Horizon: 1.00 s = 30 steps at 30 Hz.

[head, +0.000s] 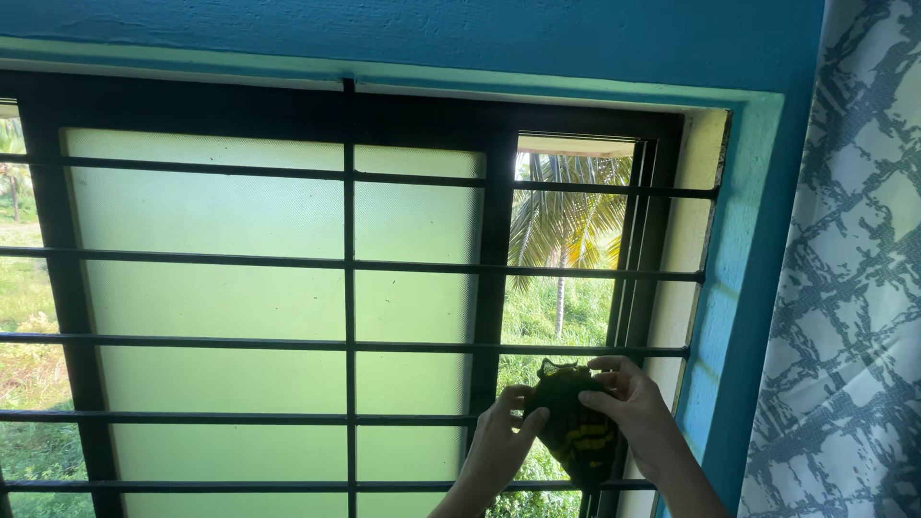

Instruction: The person wipes the metal bars of a window with a cloth. They systematically clean the horizontal and vertical bars, moving from the top right to the bottom left of the window frame.

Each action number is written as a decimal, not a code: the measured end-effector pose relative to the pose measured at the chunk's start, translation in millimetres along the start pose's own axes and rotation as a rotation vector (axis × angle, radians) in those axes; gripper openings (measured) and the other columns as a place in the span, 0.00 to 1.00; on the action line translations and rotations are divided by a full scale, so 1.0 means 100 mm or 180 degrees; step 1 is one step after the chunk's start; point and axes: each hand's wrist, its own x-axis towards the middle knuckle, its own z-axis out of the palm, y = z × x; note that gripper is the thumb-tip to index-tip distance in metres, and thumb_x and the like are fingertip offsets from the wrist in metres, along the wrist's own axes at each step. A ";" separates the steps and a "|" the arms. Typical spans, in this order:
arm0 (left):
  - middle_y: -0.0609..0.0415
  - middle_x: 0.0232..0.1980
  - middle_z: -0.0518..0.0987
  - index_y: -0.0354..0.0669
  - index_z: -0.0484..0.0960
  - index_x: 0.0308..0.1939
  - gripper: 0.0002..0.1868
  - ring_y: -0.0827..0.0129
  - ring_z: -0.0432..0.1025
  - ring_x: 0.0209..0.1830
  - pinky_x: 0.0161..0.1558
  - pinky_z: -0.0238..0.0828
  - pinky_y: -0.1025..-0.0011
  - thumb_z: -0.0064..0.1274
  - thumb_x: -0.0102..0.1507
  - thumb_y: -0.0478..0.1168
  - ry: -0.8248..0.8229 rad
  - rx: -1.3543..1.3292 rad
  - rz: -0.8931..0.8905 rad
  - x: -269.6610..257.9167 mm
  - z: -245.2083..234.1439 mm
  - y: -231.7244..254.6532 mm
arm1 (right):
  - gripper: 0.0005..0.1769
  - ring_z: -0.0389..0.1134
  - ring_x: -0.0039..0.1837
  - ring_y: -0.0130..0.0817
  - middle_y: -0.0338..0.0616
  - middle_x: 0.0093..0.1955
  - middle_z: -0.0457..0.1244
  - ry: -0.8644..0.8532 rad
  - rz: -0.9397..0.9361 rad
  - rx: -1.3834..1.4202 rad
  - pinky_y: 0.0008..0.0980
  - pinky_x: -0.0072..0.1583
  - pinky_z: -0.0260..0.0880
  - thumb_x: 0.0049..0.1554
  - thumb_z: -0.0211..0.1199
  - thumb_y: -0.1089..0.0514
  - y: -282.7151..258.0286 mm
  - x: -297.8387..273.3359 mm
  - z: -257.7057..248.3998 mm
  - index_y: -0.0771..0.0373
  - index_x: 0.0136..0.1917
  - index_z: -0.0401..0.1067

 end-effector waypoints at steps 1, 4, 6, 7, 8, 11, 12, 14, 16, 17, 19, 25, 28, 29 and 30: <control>0.45 0.56 0.79 0.44 0.70 0.61 0.21 0.60 0.80 0.55 0.55 0.79 0.63 0.56 0.66 0.43 0.0013 -0.0429 -0.0176 0.07 0.00 0.04 | 0.29 0.70 0.57 0.41 0.53 0.56 0.66 -0.0014 -0.0083 0.0160 0.40 0.57 0.73 0.49 0.72 0.65 -0.05 -0.03 0.05 0.63 0.63 0.69; 0.43 0.57 0.78 0.46 0.66 0.60 0.24 0.58 0.78 0.57 0.56 0.81 0.62 0.57 0.62 0.39 -0.0037 -0.1467 -0.0415 0.19 -0.06 0.12 | 0.26 0.70 0.57 0.39 0.49 0.56 0.67 -0.0032 -0.0071 0.0760 0.39 0.56 0.73 0.50 0.69 0.64 -0.11 -0.09 0.08 0.61 0.62 0.68; 0.41 0.58 0.79 0.43 0.65 0.59 0.25 0.57 0.79 0.57 0.56 0.80 0.61 0.57 0.60 0.38 -0.0118 -0.1808 -0.0163 0.24 -0.14 0.11 | 0.24 0.70 0.56 0.38 0.43 0.55 0.68 -0.0090 0.0253 0.1328 0.40 0.54 0.72 0.50 0.66 0.64 -0.09 -0.07 0.06 0.57 0.61 0.69; 0.42 0.56 0.79 0.42 0.66 0.57 0.25 0.57 0.78 0.55 0.55 0.80 0.60 0.58 0.60 0.37 -0.0110 -0.1765 -0.0121 0.26 -0.15 0.10 | 0.22 0.70 0.55 0.38 0.44 0.54 0.68 -0.0096 0.0289 0.1503 0.39 0.55 0.72 0.51 0.66 0.63 -0.05 -0.04 0.05 0.58 0.60 0.71; 0.43 0.55 0.78 0.41 0.66 0.56 0.24 0.58 0.78 0.54 0.55 0.80 0.60 0.59 0.59 0.37 -0.0099 -0.1724 -0.0081 0.27 -0.15 0.08 | 0.20 0.70 0.54 0.38 0.45 0.52 0.68 -0.0103 0.0328 0.1677 0.38 0.55 0.72 0.52 0.65 0.63 -0.02 0.00 0.03 0.60 0.59 0.72; 0.45 0.49 0.72 0.40 0.65 0.51 0.25 0.59 0.74 0.48 0.50 0.77 0.60 0.64 0.59 0.39 0.0582 -0.0085 0.0243 0.25 -0.05 0.03 | 0.15 0.70 0.52 0.37 0.46 0.49 0.68 0.0074 0.0209 0.1631 0.36 0.54 0.72 0.54 0.66 0.63 0.13 0.04 0.01 0.63 0.56 0.73; 0.47 0.47 0.69 0.40 0.64 0.49 0.26 0.59 0.72 0.46 0.48 0.75 0.60 0.66 0.59 0.40 0.0905 0.0719 0.0378 0.23 0.01 0.04 | 0.14 0.70 0.52 0.36 0.45 0.48 0.68 0.0166 0.0129 0.1521 0.36 0.54 0.72 0.54 0.66 0.64 0.16 0.04 0.03 0.64 0.54 0.73; 0.48 0.43 0.66 0.40 0.64 0.48 0.26 0.59 0.68 0.42 0.45 0.74 0.61 0.66 0.62 0.46 0.0673 0.0830 0.0444 0.16 0.09 0.05 | 0.13 0.70 0.50 0.36 0.47 0.48 0.67 0.0347 -0.0032 0.1235 0.37 0.54 0.72 0.56 0.67 0.63 0.19 0.02 0.07 0.66 0.55 0.72; 0.50 0.43 0.65 0.40 0.63 0.49 0.27 0.61 0.69 0.42 0.44 0.74 0.64 0.65 0.64 0.50 0.0266 0.0664 0.0291 0.08 0.18 0.08 | 0.13 0.69 0.50 0.37 0.49 0.47 0.67 0.0338 -0.0182 0.1033 0.38 0.53 0.71 0.57 0.67 0.63 0.17 -0.03 0.13 0.69 0.55 0.72; 0.50 0.45 0.66 0.39 0.63 0.51 0.27 0.64 0.71 0.43 0.44 0.76 0.66 0.63 0.64 0.51 -0.0021 0.0441 0.0104 0.08 0.22 0.11 | 0.13 0.69 0.50 0.37 0.50 0.47 0.67 0.0236 -0.0253 0.0975 0.39 0.53 0.70 0.58 0.68 0.62 0.14 -0.07 0.17 0.70 0.54 0.73; 0.51 0.48 0.69 0.40 0.64 0.55 0.28 0.68 0.74 0.47 0.46 0.79 0.69 0.61 0.63 0.51 -0.0278 0.0061 -0.0059 0.06 0.25 0.13 | 0.13 0.70 0.52 0.35 0.49 0.48 0.68 0.0115 -0.0070 0.0832 0.37 0.56 0.70 0.60 0.65 0.58 0.06 -0.16 0.24 0.67 0.56 0.74; 0.47 0.50 0.80 0.41 0.69 0.63 0.21 0.66 0.80 0.49 0.51 0.81 0.70 0.44 0.67 0.44 -0.0314 -0.2101 -0.0909 0.17 0.23 0.02 | 0.17 0.74 0.60 0.37 0.47 0.53 0.73 0.0198 -0.0059 -0.0110 0.38 0.64 0.73 0.59 0.59 0.51 -0.14 -0.35 0.31 0.59 0.59 0.75; 0.49 0.47 0.77 0.39 0.68 0.64 0.20 0.68 0.76 0.46 0.46 0.79 0.69 0.39 0.70 0.42 -0.0293 -0.2687 -0.0977 0.17 0.26 -0.10 | 0.19 0.74 0.60 0.39 0.47 0.54 0.69 0.0216 -0.0461 -0.1533 0.41 0.65 0.77 0.57 0.69 0.49 -0.03 -0.39 0.33 0.59 0.57 0.74; 0.49 0.47 0.77 0.37 0.68 0.65 0.21 0.68 0.75 0.45 0.45 0.77 0.70 0.39 0.70 0.41 -0.0366 -0.2910 -0.0812 0.16 0.27 -0.15 | 0.23 0.73 0.61 0.37 0.46 0.56 0.68 0.0054 -0.0436 -0.1928 0.40 0.65 0.76 0.55 0.73 0.47 0.04 -0.41 0.30 0.58 0.58 0.73; 0.49 0.47 0.76 0.35 0.67 0.66 0.21 0.68 0.73 0.44 0.44 0.76 0.72 0.38 0.70 0.39 -0.0444 -0.3133 -0.0644 0.16 0.27 -0.17 | 0.27 0.73 0.63 0.35 0.45 0.57 0.68 -0.0103 -0.0403 -0.2327 0.40 0.66 0.75 0.53 0.78 0.45 0.12 -0.40 0.27 0.56 0.60 0.72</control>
